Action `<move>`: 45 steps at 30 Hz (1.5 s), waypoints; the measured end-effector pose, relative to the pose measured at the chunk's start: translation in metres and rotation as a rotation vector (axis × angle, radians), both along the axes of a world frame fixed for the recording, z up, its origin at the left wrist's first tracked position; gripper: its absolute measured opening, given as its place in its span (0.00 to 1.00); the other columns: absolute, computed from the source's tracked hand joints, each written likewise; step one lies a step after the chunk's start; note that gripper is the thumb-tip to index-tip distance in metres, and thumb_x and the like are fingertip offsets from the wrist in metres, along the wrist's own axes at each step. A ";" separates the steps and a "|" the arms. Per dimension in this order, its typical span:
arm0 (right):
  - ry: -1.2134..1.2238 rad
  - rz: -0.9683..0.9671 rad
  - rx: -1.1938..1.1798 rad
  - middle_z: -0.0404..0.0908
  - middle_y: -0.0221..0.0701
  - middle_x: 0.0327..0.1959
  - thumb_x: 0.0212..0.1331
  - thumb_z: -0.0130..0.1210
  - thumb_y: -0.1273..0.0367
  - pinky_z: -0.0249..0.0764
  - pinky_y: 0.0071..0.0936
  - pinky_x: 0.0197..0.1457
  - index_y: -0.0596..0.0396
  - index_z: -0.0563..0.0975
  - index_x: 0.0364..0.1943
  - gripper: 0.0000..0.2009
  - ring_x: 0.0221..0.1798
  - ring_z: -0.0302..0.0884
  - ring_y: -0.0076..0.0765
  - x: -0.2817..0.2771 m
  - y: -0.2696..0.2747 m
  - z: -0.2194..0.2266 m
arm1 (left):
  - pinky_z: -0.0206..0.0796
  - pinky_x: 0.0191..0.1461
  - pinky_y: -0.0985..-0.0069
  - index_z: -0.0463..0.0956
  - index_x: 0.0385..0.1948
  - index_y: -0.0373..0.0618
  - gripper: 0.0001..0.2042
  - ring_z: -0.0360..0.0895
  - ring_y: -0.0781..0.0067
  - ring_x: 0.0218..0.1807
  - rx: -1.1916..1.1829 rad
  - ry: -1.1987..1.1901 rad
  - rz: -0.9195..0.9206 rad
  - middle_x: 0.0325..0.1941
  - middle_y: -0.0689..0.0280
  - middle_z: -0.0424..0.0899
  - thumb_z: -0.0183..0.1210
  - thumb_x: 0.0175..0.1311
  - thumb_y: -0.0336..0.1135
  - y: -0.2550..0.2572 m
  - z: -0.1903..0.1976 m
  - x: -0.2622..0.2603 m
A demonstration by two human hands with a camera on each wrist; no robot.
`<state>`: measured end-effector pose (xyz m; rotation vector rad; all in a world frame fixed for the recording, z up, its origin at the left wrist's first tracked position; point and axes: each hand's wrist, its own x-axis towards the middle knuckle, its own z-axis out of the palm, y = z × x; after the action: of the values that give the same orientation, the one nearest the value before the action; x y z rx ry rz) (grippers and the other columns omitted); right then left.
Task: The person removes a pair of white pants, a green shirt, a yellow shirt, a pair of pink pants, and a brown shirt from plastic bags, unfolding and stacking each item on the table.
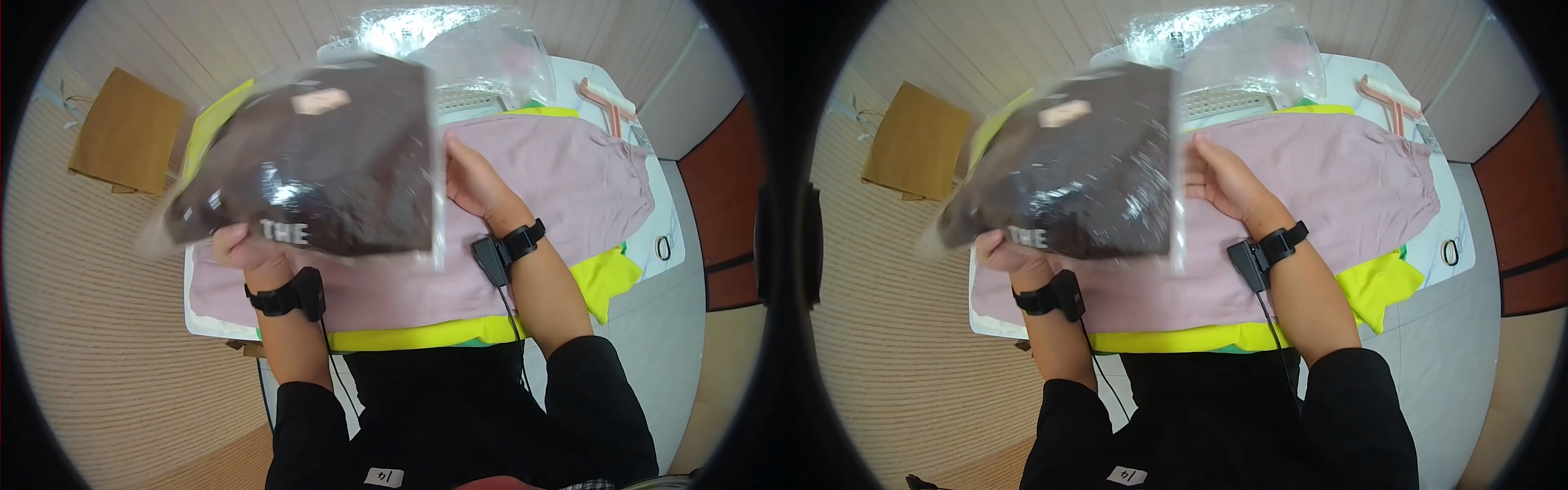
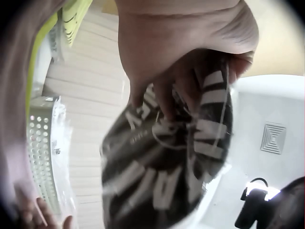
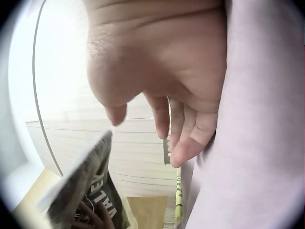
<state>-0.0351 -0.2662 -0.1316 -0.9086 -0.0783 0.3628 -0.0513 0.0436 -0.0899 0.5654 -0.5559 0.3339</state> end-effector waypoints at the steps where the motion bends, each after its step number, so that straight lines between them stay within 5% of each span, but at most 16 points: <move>1: 0.001 -0.056 0.179 0.78 0.32 0.38 0.67 0.46 0.58 0.79 0.28 0.38 0.56 0.74 0.46 0.16 0.39 0.79 0.31 0.001 -0.001 -0.003 | 0.60 0.64 0.59 0.68 0.55 0.34 0.31 0.72 0.51 0.56 0.048 0.060 -0.071 0.53 0.54 0.76 0.50 0.38 0.30 -0.007 -0.006 0.004; 3: -0.022 -0.142 0.274 0.78 0.32 0.40 0.68 0.44 0.57 0.79 0.29 0.38 0.55 0.74 0.47 0.17 0.39 0.78 0.31 0.009 -0.006 -0.010 | 0.62 0.62 0.60 0.68 0.54 0.34 0.31 0.74 0.51 0.53 0.093 0.128 -0.148 0.52 0.53 0.77 0.50 0.38 0.26 -0.012 -0.024 0.016; 5: -0.048 -0.227 0.366 0.78 0.32 0.41 0.68 0.43 0.56 0.80 0.29 0.38 0.54 0.74 0.48 0.17 0.40 0.78 0.31 0.007 -0.010 -0.010 | 0.61 0.64 0.59 0.69 0.53 0.34 0.26 0.72 0.53 0.56 0.382 0.529 -0.286 0.54 0.53 0.76 0.50 0.46 0.26 -0.009 -0.051 0.034; 8: 0.031 -0.211 0.464 0.78 0.34 0.43 0.67 0.41 0.50 0.77 0.32 0.45 0.55 0.73 0.51 0.23 0.42 0.78 0.34 0.000 -0.014 0.009 | 0.62 0.62 0.61 0.70 0.50 0.35 0.19 0.74 0.56 0.54 0.227 0.681 -0.395 0.52 0.55 0.77 0.50 0.56 0.27 -0.008 -0.067 0.058; 9: -0.087 -0.029 0.562 0.78 0.36 0.46 0.67 0.39 0.48 0.75 0.35 0.50 0.57 0.73 0.52 0.27 0.46 0.77 0.37 0.010 -0.028 -0.013 | 0.65 0.60 0.62 0.72 0.47 0.36 0.14 0.75 0.58 0.52 0.230 0.737 -0.293 0.49 0.56 0.79 0.51 0.61 0.31 -0.028 -0.043 0.046; 19: -0.159 -0.198 0.646 0.74 0.42 0.54 0.66 0.34 0.46 0.69 0.37 0.60 0.60 0.71 0.55 0.31 0.55 0.73 0.43 -0.002 -0.023 0.022 | 0.66 0.58 0.62 0.71 0.52 0.39 0.15 0.76 0.59 0.52 0.049 0.502 -0.292 0.50 0.58 0.79 0.49 0.64 0.32 -0.027 -0.027 0.031; 25: 0.004 -0.434 0.340 0.72 0.45 0.55 0.66 0.35 0.45 0.68 0.40 0.62 0.62 0.67 0.58 0.33 0.56 0.72 0.44 0.000 -0.033 0.011 | 0.66 0.58 0.60 0.70 0.51 0.37 0.15 0.74 0.57 0.53 0.104 0.740 -0.122 0.52 0.56 0.77 0.49 0.66 0.34 -0.021 -0.048 0.052; 28: 0.000 -0.455 0.130 0.73 0.42 0.52 0.66 0.43 0.50 0.73 0.38 0.56 0.62 0.67 0.57 0.28 0.52 0.74 0.41 0.004 -0.032 0.004 | 0.66 0.58 0.58 0.68 0.53 0.36 0.17 0.74 0.56 0.54 0.110 0.710 -0.095 0.54 0.55 0.76 0.49 0.66 0.34 -0.021 -0.045 0.050; 30: -0.045 -0.143 -0.032 0.73 0.37 0.51 0.61 0.53 0.67 0.74 0.32 0.52 0.61 0.66 0.58 0.23 0.51 0.74 0.35 -0.003 -0.031 0.005 | 0.65 0.59 0.57 0.67 0.54 0.36 0.17 0.73 0.55 0.55 0.142 0.653 -0.082 0.54 0.55 0.76 0.48 0.66 0.34 -0.021 -0.045 0.048; 34: -0.052 0.040 -0.198 0.73 0.34 0.51 0.54 0.54 0.79 0.73 0.27 0.52 0.60 0.64 0.61 0.27 0.51 0.74 0.31 -0.017 -0.030 0.010 | 0.65 0.60 0.56 0.67 0.54 0.36 0.17 0.73 0.54 0.55 0.091 0.666 -0.048 0.54 0.55 0.75 0.47 0.67 0.35 -0.018 -0.036 0.044; 37: -0.193 0.003 -0.140 0.73 0.34 0.51 0.52 0.49 0.83 0.72 0.28 0.54 0.60 0.62 0.63 0.29 0.51 0.74 0.30 -0.009 -0.029 -0.001 | 0.62 0.62 0.56 0.67 0.55 0.39 0.19 0.71 0.56 0.58 -0.011 0.435 -0.169 0.56 0.57 0.74 0.45 0.70 0.42 -0.020 -0.025 0.034; 40: -0.306 -0.234 0.010 0.73 0.35 0.53 0.53 0.47 0.85 0.72 0.29 0.56 0.60 0.61 0.64 0.29 0.52 0.74 0.31 0.000 -0.028 -0.001 | 0.60 0.63 0.54 0.65 0.58 0.43 0.21 0.69 0.57 0.60 0.089 0.472 -0.127 0.58 0.58 0.71 0.46 0.70 0.46 -0.039 -0.020 0.026; 43: -0.259 -0.543 0.062 0.74 0.37 0.53 0.57 0.45 0.83 0.72 0.31 0.55 0.60 0.64 0.60 0.24 0.50 0.74 0.34 0.003 -0.030 0.006 | 0.61 0.63 0.51 0.65 0.57 0.43 0.20 0.70 0.58 0.59 0.264 0.603 -0.412 0.57 0.59 0.72 0.49 0.69 0.44 -0.050 -0.034 0.025; 45: -0.204 -0.537 0.032 0.74 0.37 0.52 0.58 0.46 0.82 0.72 0.31 0.55 0.61 0.66 0.59 0.21 0.50 0.75 0.34 0.006 -0.034 0.000 | 0.64 0.61 0.50 0.65 0.56 0.40 0.20 0.73 0.57 0.56 0.418 0.625 -0.590 0.54 0.57 0.74 0.52 0.68 0.41 -0.059 -0.037 0.024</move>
<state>-0.0291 -0.2999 -0.1317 -0.8957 -0.0252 -0.2302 -0.0275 -0.0149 -0.1269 0.8304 -0.1592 -0.5237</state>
